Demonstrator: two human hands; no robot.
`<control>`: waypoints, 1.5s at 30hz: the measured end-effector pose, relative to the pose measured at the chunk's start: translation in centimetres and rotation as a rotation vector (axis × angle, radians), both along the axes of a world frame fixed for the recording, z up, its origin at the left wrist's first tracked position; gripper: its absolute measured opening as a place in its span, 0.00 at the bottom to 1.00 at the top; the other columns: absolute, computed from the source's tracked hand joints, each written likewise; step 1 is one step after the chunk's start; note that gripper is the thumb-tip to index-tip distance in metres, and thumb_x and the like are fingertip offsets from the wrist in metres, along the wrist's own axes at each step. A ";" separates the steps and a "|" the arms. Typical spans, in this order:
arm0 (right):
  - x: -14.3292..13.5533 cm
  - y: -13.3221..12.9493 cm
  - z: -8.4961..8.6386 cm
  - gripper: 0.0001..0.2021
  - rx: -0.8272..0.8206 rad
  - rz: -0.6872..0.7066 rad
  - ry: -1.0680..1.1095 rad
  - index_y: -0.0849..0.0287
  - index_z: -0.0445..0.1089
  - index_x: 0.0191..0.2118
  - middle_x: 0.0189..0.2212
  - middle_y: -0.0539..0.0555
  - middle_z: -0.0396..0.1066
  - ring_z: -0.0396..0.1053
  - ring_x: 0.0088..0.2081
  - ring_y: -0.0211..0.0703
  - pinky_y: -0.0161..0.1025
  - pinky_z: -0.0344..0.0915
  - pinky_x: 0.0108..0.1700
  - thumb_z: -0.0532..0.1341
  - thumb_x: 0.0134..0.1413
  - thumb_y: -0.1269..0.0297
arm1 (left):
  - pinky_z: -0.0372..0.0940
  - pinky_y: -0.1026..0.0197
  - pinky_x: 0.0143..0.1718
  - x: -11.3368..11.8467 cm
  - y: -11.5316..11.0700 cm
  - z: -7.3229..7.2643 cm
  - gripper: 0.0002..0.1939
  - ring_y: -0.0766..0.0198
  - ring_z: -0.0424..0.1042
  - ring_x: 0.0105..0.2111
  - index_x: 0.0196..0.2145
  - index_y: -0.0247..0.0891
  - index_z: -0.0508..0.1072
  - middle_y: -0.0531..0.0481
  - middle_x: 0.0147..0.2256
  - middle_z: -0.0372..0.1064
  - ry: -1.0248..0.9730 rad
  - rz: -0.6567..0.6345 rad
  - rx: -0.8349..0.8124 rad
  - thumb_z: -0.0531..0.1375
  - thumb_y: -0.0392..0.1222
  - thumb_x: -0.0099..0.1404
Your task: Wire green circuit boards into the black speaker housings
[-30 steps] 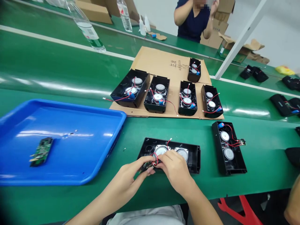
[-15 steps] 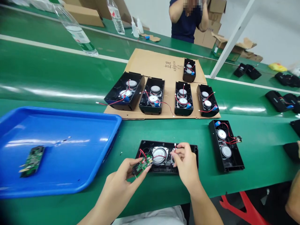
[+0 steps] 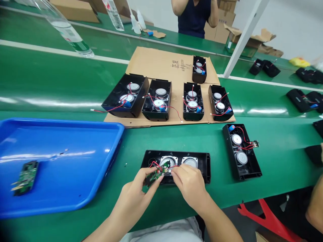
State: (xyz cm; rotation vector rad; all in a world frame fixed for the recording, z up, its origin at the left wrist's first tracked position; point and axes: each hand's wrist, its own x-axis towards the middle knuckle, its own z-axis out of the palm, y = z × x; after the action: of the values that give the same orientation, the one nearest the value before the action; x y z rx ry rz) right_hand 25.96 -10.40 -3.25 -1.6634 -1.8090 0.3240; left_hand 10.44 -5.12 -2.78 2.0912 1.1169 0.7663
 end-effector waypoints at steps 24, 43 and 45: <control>0.3 0.0 0.0 0.17 0.038 0.076 -0.067 0.62 0.68 0.28 0.23 0.53 0.68 0.64 0.25 0.39 0.35 0.61 0.28 0.47 0.65 0.66 | 0.67 0.65 0.26 0.3 -0.2 0.7 0.06 0.64 0.74 0.25 0.37 0.40 0.64 0.51 0.29 0.75 -0.032 -0.148 0.025 0.50 0.35 0.63; 4.3 -0.8 2.3 0.53 -0.256 0.054 -0.448 0.62 0.49 0.61 0.58 0.70 0.50 0.46 0.59 0.68 0.72 0.39 0.56 0.74 0.27 0.54 | 0.68 0.63 0.22 -0.5 0.2 1.6 0.08 0.63 0.72 0.20 0.37 0.42 0.67 0.54 0.26 0.74 0.034 -0.061 -0.218 0.53 0.44 0.61; 3.8 -0.9 1.7 0.49 -0.277 0.035 -0.467 0.60 0.50 0.60 0.55 0.68 0.55 0.50 0.57 0.65 0.71 0.39 0.56 0.73 0.30 0.60 | 0.70 0.63 0.27 -1.3 0.6 1.8 0.10 0.61 0.75 0.24 0.40 0.44 0.68 0.53 0.29 0.76 0.037 -0.120 -0.221 0.55 0.45 0.60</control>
State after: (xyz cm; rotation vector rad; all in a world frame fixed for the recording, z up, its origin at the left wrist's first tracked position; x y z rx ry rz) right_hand 29.73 -11.26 -1.60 -2.0287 -2.2145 0.2197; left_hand 9.11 -4.55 -1.03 1.9720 1.0347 0.5243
